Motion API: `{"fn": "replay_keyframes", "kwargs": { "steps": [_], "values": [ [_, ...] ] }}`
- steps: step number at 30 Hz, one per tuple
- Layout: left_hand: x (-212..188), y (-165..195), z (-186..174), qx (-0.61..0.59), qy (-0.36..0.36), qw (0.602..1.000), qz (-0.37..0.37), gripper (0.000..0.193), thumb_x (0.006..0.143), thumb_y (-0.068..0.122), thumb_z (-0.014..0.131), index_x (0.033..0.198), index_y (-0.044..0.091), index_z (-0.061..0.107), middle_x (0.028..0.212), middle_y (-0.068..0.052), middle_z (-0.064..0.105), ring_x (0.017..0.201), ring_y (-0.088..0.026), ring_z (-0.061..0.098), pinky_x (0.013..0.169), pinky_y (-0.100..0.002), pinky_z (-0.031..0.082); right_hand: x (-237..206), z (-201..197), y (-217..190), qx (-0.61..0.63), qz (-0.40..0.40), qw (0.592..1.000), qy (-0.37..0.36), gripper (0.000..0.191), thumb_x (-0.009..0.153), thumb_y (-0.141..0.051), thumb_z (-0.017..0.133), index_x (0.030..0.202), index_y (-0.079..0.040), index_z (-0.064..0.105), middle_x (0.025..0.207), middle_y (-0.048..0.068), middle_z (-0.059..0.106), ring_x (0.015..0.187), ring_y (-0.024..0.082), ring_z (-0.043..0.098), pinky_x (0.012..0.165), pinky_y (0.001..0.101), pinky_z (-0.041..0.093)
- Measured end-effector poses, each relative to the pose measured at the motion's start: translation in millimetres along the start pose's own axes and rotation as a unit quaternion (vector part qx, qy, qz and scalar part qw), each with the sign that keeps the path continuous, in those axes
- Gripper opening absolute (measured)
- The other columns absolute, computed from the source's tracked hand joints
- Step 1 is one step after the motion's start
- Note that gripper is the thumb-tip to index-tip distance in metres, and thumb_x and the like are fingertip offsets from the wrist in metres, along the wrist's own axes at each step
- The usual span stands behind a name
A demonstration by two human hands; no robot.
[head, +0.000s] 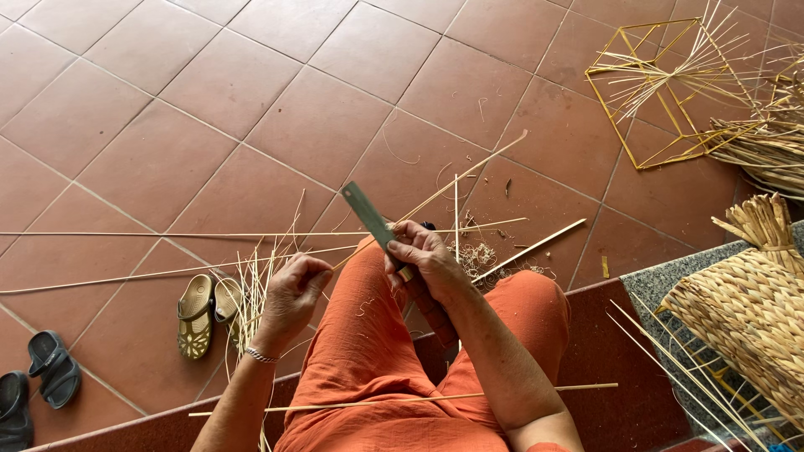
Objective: The person sits on a tiled floor and uses a knife to shave thin strips from bamboo rods. They hold the rods against their leg and repeatedly draw the knife along the surface to remove thin layers, producing a pile of shavings.
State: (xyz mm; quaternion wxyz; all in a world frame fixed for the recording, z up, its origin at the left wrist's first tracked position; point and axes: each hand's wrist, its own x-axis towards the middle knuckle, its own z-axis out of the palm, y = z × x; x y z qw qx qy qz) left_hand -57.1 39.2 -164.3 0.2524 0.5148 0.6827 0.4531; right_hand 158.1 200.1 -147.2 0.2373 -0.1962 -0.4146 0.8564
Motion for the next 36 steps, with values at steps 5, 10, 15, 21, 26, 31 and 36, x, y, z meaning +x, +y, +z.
{"fn": "replay_keyframes", "kwargs": {
  "steps": [5, 10, 15, 21, 26, 31, 36],
  "values": [
    [-10, -11, -22, -0.002, -0.019, 0.999, -0.034, 0.003, 0.093, 0.009, 0.069, 0.092, 0.006, 0.070, 0.089, -0.002, 0.070, 0.078, -0.008, 0.071, 0.069, -0.023, 0.061, 1, -8, -4, 0.032, -0.017, 0.999, 0.012, 0.016, 0.101, -0.006, 0.061, 0.114, -0.001, 0.052, 0.077, 0.012, 0.068, 0.057, 0.016, 0.065, 0.051, 0.0267, 0.056],
    [-19, -14, -42, 0.047, -0.009, 0.998, -0.032, 0.002, 0.091, 0.010, 0.071, 0.091, 0.007, 0.072, 0.088, -0.001, 0.071, 0.079, -0.009, 0.068, 0.068, -0.024, 0.058, 2, -13, -5, 0.027, -0.028, 0.999, 0.019, 0.017, 0.101, -0.006, 0.061, 0.115, 0.000, 0.053, 0.077, 0.013, 0.068, 0.055, 0.017, 0.064, 0.050, 0.0264, 0.055],
    [-24, -18, -54, 0.029, -0.014, 0.999, -0.026, 0.004, 0.089, 0.009, 0.073, 0.092, 0.006, 0.072, 0.086, -0.002, 0.068, 0.077, -0.010, 0.064, 0.067, -0.025, 0.055, 3, -20, -6, 0.029, -0.026, 0.999, 0.022, 0.017, 0.101, -0.005, 0.060, 0.116, 0.000, 0.053, 0.076, 0.013, 0.068, 0.055, 0.017, 0.064, 0.049, 0.0267, 0.055],
    [-32, -30, -68, 0.022, -0.002, 0.997, -0.071, 0.002, 0.090, 0.009, 0.072, 0.091, 0.008, 0.074, 0.086, 0.000, 0.068, 0.075, -0.010, 0.062, 0.065, -0.023, 0.056, 4, -29, -13, 0.033, -0.029, 0.998, 0.045, 0.018, 0.101, -0.007, 0.059, 0.116, -0.002, 0.052, 0.074, 0.013, 0.068, 0.052, 0.018, 0.063, 0.045, 0.0286, 0.054],
    [-34, -32, -68, 0.017, -0.044, 0.995, -0.091, 0.007, 0.090, 0.010, 0.074, 0.095, 0.006, 0.076, 0.087, -0.004, 0.071, 0.078, -0.012, 0.062, 0.065, -0.025, 0.053, 2, -31, -18, 0.026, -0.059, 0.997, 0.041, 0.019, 0.100, -0.006, 0.060, 0.117, -0.003, 0.051, 0.073, 0.012, 0.069, 0.051, 0.017, 0.063, 0.044, 0.0267, 0.053],
    [-21, -4, -37, -0.052, -0.120, 0.980, -0.150, 0.025, 0.090, 0.018, 0.068, 0.113, 0.011, 0.071, 0.093, -0.003, 0.077, 0.076, -0.010, 0.072, 0.068, -0.023, 0.062, -2, -7, -4, -0.019, -0.002, 0.999, 0.029, 0.018, 0.103, -0.007, 0.058, 0.117, 0.000, 0.050, 0.076, 0.013, 0.069, 0.055, 0.017, 0.065, 0.046, 0.0284, 0.056],
    [-3, 36, -6, 0.002, -0.061, 0.998, -0.018, 0.016, 0.090, 0.016, 0.074, 0.103, 0.005, 0.074, 0.085, -0.005, 0.077, 0.071, -0.010, 0.070, 0.062, -0.024, 0.058, -5, 18, 14, -0.017, 0.019, 0.999, -0.032, 0.022, 0.102, -0.006, 0.059, 0.122, -0.001, 0.051, 0.077, 0.010, 0.068, 0.057, 0.015, 0.064, 0.050, 0.0269, 0.056]
  ]
}}
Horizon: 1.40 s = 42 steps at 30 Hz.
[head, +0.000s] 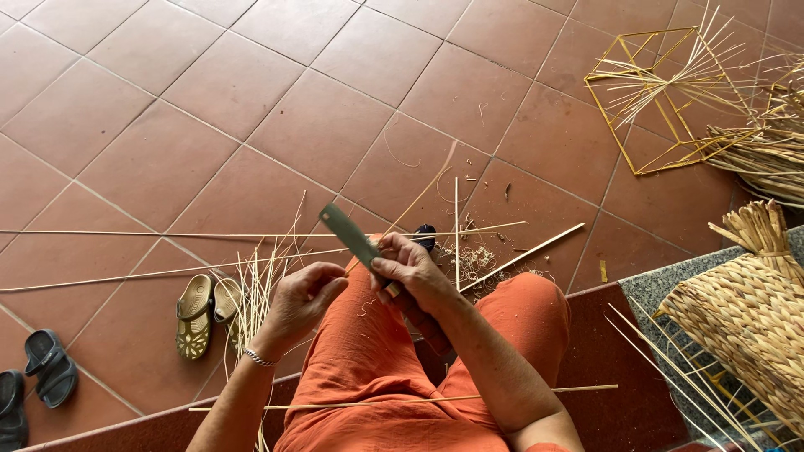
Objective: The person sits on a tiled floor and uses a knife to shave thin strips from bamboo rods. They hold the rods against their leg and repeatedly draw the knife along the surface to remove thin layers, producing a pile of shavings.
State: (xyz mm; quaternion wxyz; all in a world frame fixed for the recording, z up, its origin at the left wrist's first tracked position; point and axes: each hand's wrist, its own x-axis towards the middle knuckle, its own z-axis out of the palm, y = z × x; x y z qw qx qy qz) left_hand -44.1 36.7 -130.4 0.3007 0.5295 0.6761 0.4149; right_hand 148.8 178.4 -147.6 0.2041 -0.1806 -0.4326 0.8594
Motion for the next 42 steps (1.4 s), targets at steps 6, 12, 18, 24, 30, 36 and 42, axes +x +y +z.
{"fn": "replay_keyframes", "kwargs": {
  "steps": [6, 12, 18, 24, 30, 36, 42],
  "values": [
    [7, 8, -4, 0.022, 0.011, 0.999, 0.038, 0.008, 0.089, 0.011, 0.077, 0.094, 0.006, 0.074, 0.076, -0.003, 0.073, 0.066, -0.009, 0.062, 0.059, -0.026, 0.052, -1, -2, -3, 0.032, -0.009, 0.999, -0.037, 0.019, 0.103, -0.009, 0.061, 0.117, -0.003, 0.050, 0.074, 0.011, 0.068, 0.055, 0.016, 0.064, 0.048, 0.0267, 0.054],
    [7, -13, -16, 0.017, -0.011, 1.000, 0.017, 0.007, 0.088, 0.012, 0.077, 0.092, 0.007, 0.076, 0.076, -0.001, 0.074, 0.067, -0.008, 0.063, 0.059, -0.025, 0.053, -4, -12, -16, 0.055, -0.023, 0.998, -0.017, 0.014, 0.103, -0.007, 0.061, 0.114, -0.003, 0.054, 0.074, 0.012, 0.068, 0.054, 0.017, 0.064, 0.046, 0.0280, 0.054],
    [-6, -32, -26, 0.013, -0.015, 1.000, 0.013, 0.008, 0.087, 0.012, 0.077, 0.093, 0.008, 0.076, 0.078, 0.000, 0.076, 0.071, -0.006, 0.066, 0.062, -0.024, 0.055, -2, -27, -23, 0.093, -0.056, 0.994, 0.002, 0.014, 0.100, -0.005, 0.063, 0.111, -0.005, 0.055, 0.076, 0.013, 0.069, 0.057, 0.019, 0.066, 0.047, 0.0289, 0.055],
    [-13, -45, -39, 0.008, -0.028, 0.999, -0.022, 0.005, 0.087, 0.012, 0.077, 0.091, 0.008, 0.078, 0.077, 0.001, 0.075, 0.068, -0.008, 0.064, 0.059, -0.025, 0.054, -3, -45, -29, 0.098, -0.069, 0.993, 0.017, 0.013, 0.101, -0.004, 0.062, 0.112, -0.003, 0.055, 0.076, 0.015, 0.068, 0.056, 0.021, 0.066, 0.046, 0.0309, 0.055],
    [-28, -54, -53, -0.006, -0.018, 0.999, -0.035, 0.007, 0.085, 0.010, 0.078, 0.091, 0.007, 0.078, 0.076, 0.001, 0.074, 0.070, -0.007, 0.063, 0.061, -0.024, 0.054, -4, -57, -34, 0.118, -0.102, 0.987, 0.036, 0.017, 0.100, -0.004, 0.064, 0.114, -0.006, 0.054, 0.077, 0.014, 0.069, 0.056, 0.021, 0.065, 0.044, 0.0309, 0.053],
    [-37, -57, -68, 0.012, -0.021, 1.000, -0.013, 0.007, 0.084, 0.008, 0.078, 0.091, 0.008, 0.078, 0.077, 0.001, 0.074, 0.070, -0.008, 0.063, 0.062, -0.023, 0.054, -7, -67, -41, 0.099, -0.115, 0.986, 0.064, 0.018, 0.100, -0.007, 0.064, 0.116, -0.007, 0.056, 0.076, 0.014, 0.070, 0.054, 0.022, 0.065, 0.045, 0.0307, 0.052],
    [-50, -48, -114, 0.074, 0.134, 0.988, -0.003, 0.006, 0.093, 0.005, 0.073, 0.099, 0.007, 0.075, 0.086, -0.001, 0.072, 0.074, -0.008, 0.062, 0.061, -0.025, 0.052, -10, -101, -49, 0.093, -0.184, 0.957, 0.203, 0.019, 0.109, -0.020, 0.059, 0.118, -0.005, 0.066, 0.069, 0.009, 0.065, 0.050, 0.016, 0.057, 0.042, 0.0269, 0.048]
  ]
}}
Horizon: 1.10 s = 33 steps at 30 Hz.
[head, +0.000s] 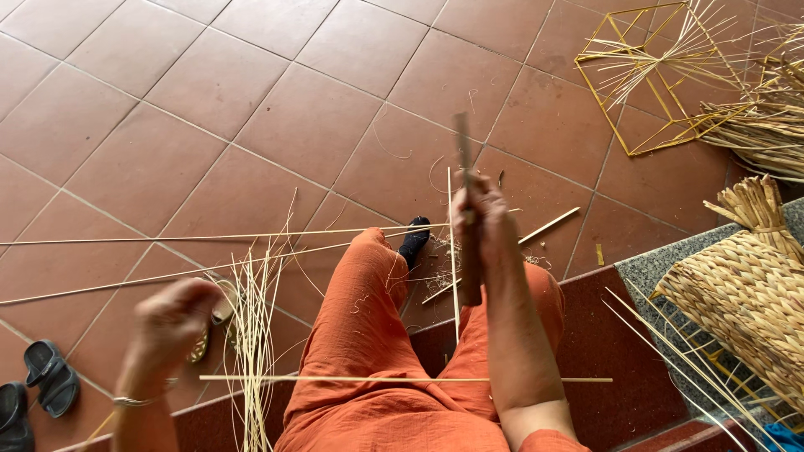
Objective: The person sits on a tiled floor and uses a knife to shave thin strips from bamboo rods. They hold the rods against their leg and repeatedly draw the knife along the surface to remove thin layers, producing a pile of shavings.
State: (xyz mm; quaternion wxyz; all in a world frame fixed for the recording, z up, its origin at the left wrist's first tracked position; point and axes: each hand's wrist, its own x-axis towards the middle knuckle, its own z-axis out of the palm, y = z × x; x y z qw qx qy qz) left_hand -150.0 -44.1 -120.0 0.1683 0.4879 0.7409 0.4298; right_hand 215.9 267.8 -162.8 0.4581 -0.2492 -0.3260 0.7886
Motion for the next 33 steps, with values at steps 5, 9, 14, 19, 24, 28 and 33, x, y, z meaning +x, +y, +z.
{"fn": "replay_keyframes", "kwargs": {
  "steps": [5, 9, 14, 19, 24, 28, 33],
  "values": [
    [1, 55, -19, 0.083, 0.302, 0.939, 0.144, 0.006, 0.098, 0.006, 0.069, 0.102, 0.007, 0.072, 0.089, -0.003, 0.069, 0.074, -0.012, 0.064, 0.062, -0.028, 0.053, 19, -33, -4, 0.162, 0.001, 0.981, 0.107, 0.018, 0.103, -0.014, 0.059, 0.117, -0.004, 0.066, 0.079, 0.010, 0.065, 0.059, 0.021, 0.061, 0.049, 0.0327, 0.053],
    [-57, 139, 56, -0.025, -0.187, 0.919, 0.346, 0.008, 0.095, 0.006, 0.067, 0.101, 0.008, 0.071, 0.086, -0.006, 0.067, 0.071, -0.017, 0.064, 0.059, -0.031, 0.052, 15, -36, 9, 0.093, 0.012, 0.991, 0.100, 0.020, 0.103, -0.014, 0.061, 0.120, -0.004, 0.064, 0.084, 0.011, 0.066, 0.063, 0.021, 0.062, 0.052, 0.0332, 0.054],
    [-34, 121, 38, 0.332, -0.090, 0.911, 0.226, 0.010, 0.091, 0.005, 0.064, 0.099, 0.009, 0.069, 0.081, -0.009, 0.063, 0.066, -0.023, 0.064, 0.054, -0.035, 0.052, 11, -43, -8, 0.075, 0.011, 0.992, 0.103, 0.019, 0.105, -0.017, 0.064, 0.120, -0.005, 0.063, 0.087, 0.009, 0.067, 0.065, 0.021, 0.061, 0.055, 0.0337, 0.051],
    [-29, 29, -22, 0.542, 0.073, 0.837, 0.023, 0.009, 0.097, 0.015, 0.069, 0.103, 0.009, 0.070, 0.095, -0.012, 0.068, 0.078, -0.023, 0.069, 0.057, -0.036, 0.056, 5, -45, -15, 0.054, 0.015, 0.994, 0.090, 0.017, 0.109, -0.017, 0.064, 0.121, -0.006, 0.065, 0.086, 0.009, 0.066, 0.069, 0.023, 0.061, 0.059, 0.0345, 0.051],
    [-42, -43, -27, 0.495, 0.027, 0.852, -0.171, 0.012, 0.099, 0.011, 0.065, 0.107, 0.005, 0.073, 0.101, -0.018, 0.070, 0.081, -0.024, 0.071, 0.064, -0.037, 0.062, 3, -32, -13, 0.046, 0.023, 0.994, 0.093, 0.016, 0.112, -0.016, 0.062, 0.122, -0.005, 0.066, 0.085, 0.009, 0.066, 0.069, 0.023, 0.061, 0.061, 0.0358, 0.051],
    [-51, -69, -3, 0.363, 0.033, 0.890, -0.275, 0.011, 0.099, 0.009, 0.067, 0.104, 0.010, 0.076, 0.103, -0.012, 0.072, 0.091, -0.022, 0.071, 0.085, -0.038, 0.061, -2, -24, -6, 0.023, 0.035, 0.994, 0.104, 0.015, 0.113, -0.016, 0.062, 0.123, -0.005, 0.066, 0.086, 0.009, 0.066, 0.069, 0.023, 0.061, 0.061, 0.0349, 0.052],
    [-50, -78, 17, 0.280, 0.010, 0.879, -0.385, 0.025, 0.090, 0.024, 0.077, 0.111, 0.011, 0.072, 0.111, -0.014, 0.067, 0.100, -0.026, 0.064, 0.086, -0.048, 0.055, 0, -24, -3, 0.013, 0.048, 0.993, 0.104, 0.015, 0.116, -0.016, 0.059, 0.123, -0.005, 0.066, 0.088, 0.009, 0.066, 0.070, 0.021, 0.061, 0.063, 0.0342, 0.052]
  ]
}}
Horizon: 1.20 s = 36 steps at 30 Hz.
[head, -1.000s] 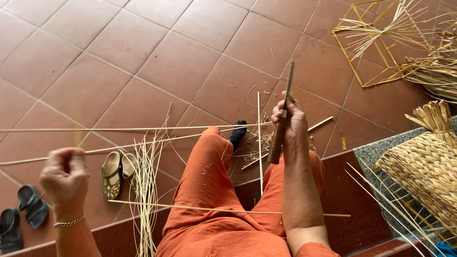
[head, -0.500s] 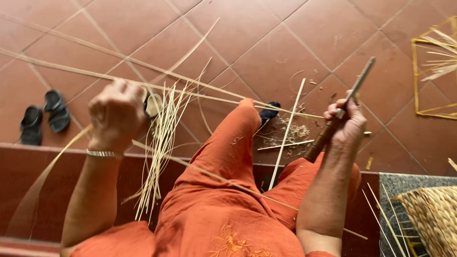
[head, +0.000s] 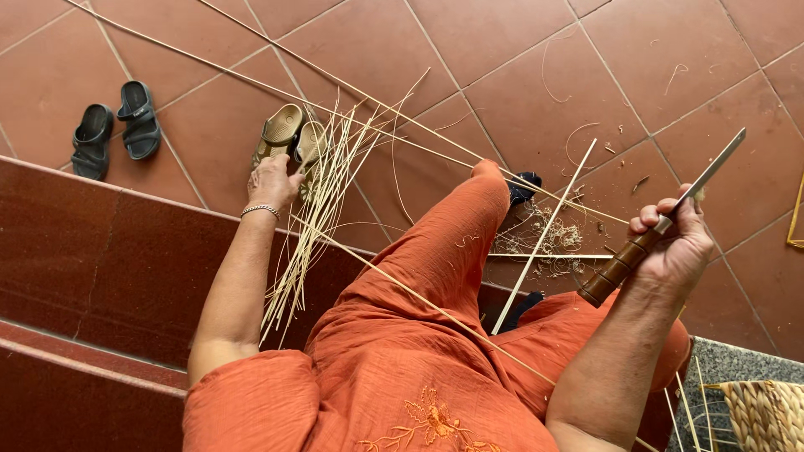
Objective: The person sits on a tiled floor and uses a knife to shave thin strips from bamboo rods. They hold the rods against their leg and repeatedly draw the knife along the surface to remove thin layers, producing a pile of shavings.
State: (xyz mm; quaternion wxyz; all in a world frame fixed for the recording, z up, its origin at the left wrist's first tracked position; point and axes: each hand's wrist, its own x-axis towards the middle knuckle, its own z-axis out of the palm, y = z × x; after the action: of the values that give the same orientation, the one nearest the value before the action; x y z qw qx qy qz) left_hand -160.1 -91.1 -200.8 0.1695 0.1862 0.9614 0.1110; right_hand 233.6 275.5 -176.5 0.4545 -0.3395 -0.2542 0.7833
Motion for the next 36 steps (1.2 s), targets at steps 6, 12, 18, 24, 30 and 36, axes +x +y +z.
{"fn": "replay_keyframes", "kwargs": {
  "steps": [6, 12, 18, 24, 30, 36],
  "values": [
    [-1, -6, -11, -0.131, 0.045, 0.984, 0.116, 0.023, 0.102, 0.026, 0.071, 0.118, 0.009, 0.073, 0.116, -0.015, 0.070, 0.101, -0.025, 0.069, 0.091, -0.040, 0.058, 2, -5, 8, -0.010, -0.004, 1.000, 0.009, 0.017, 0.119, -0.015, 0.059, 0.128, -0.003, 0.066, 0.090, 0.010, 0.066, 0.072, 0.021, 0.061, 0.065, 0.0340, 0.052],
    [-58, 35, -1, -0.189, -0.040, 0.891, 0.410, 0.032, 0.095, 0.019, 0.075, 0.124, 0.005, 0.070, 0.120, -0.014, 0.073, 0.100, -0.024, 0.074, 0.086, -0.034, 0.061, 8, -11, 14, -0.020, 0.031, 0.999, -0.023, 0.024, 0.112, -0.019, 0.056, 0.133, -0.008, 0.056, 0.087, 0.009, 0.066, 0.068, 0.023, 0.062, 0.060, 0.0351, 0.053],
    [-150, 79, 58, -0.181, -0.202, 0.775, 0.571, 0.031, 0.088, 0.023, 0.076, 0.112, 0.004, 0.069, 0.106, -0.013, 0.071, 0.102, -0.029, 0.066, 0.088, -0.042, 0.055, 2, -22, 19, -0.046, 0.004, 0.996, -0.074, 0.030, 0.117, -0.021, 0.060, 0.141, -0.006, 0.053, 0.089, 0.012, 0.066, 0.064, 0.020, 0.060, 0.053, 0.0316, 0.048],
    [-190, 100, 103, -0.256, -0.272, 0.747, 0.550, 0.016, 0.090, 0.016, 0.071, 0.104, 0.010, 0.074, 0.092, -0.012, 0.068, 0.091, -0.031, 0.066, 0.081, -0.043, 0.055, -22, 3, 9, -0.084, -0.038, 0.991, -0.101, 0.034, 0.112, -0.020, 0.060, 0.141, -0.005, 0.051, 0.083, 0.010, 0.064, 0.061, 0.019, 0.060, 0.049, 0.0310, 0.049],
    [-176, 107, 117, -0.250, -0.281, 0.761, 0.529, 0.007, 0.090, 0.012, 0.074, 0.088, 0.006, 0.071, 0.089, -0.013, 0.069, 0.085, -0.032, 0.069, 0.075, -0.041, 0.057, -58, 78, -7, -0.116, -0.079, 0.978, -0.156, 0.036, 0.111, -0.015, 0.060, 0.144, -0.004, 0.050, 0.080, 0.011, 0.064, 0.058, 0.019, 0.059, 0.049, 0.0307, 0.049],
    [-112, 124, 88, -0.265, -0.144, 0.837, 0.457, 0.008, 0.091, 0.002, 0.071, 0.090, 0.008, 0.077, 0.083, -0.006, 0.075, 0.070, -0.016, 0.071, 0.063, -0.029, 0.059, -100, 123, -29, -0.158, -0.119, 0.951, -0.237, 0.042, 0.111, -0.008, 0.061, 0.149, -0.001, 0.045, 0.081, 0.015, 0.068, 0.056, 0.019, 0.059, 0.049, 0.0281, 0.050]
  ]
}}
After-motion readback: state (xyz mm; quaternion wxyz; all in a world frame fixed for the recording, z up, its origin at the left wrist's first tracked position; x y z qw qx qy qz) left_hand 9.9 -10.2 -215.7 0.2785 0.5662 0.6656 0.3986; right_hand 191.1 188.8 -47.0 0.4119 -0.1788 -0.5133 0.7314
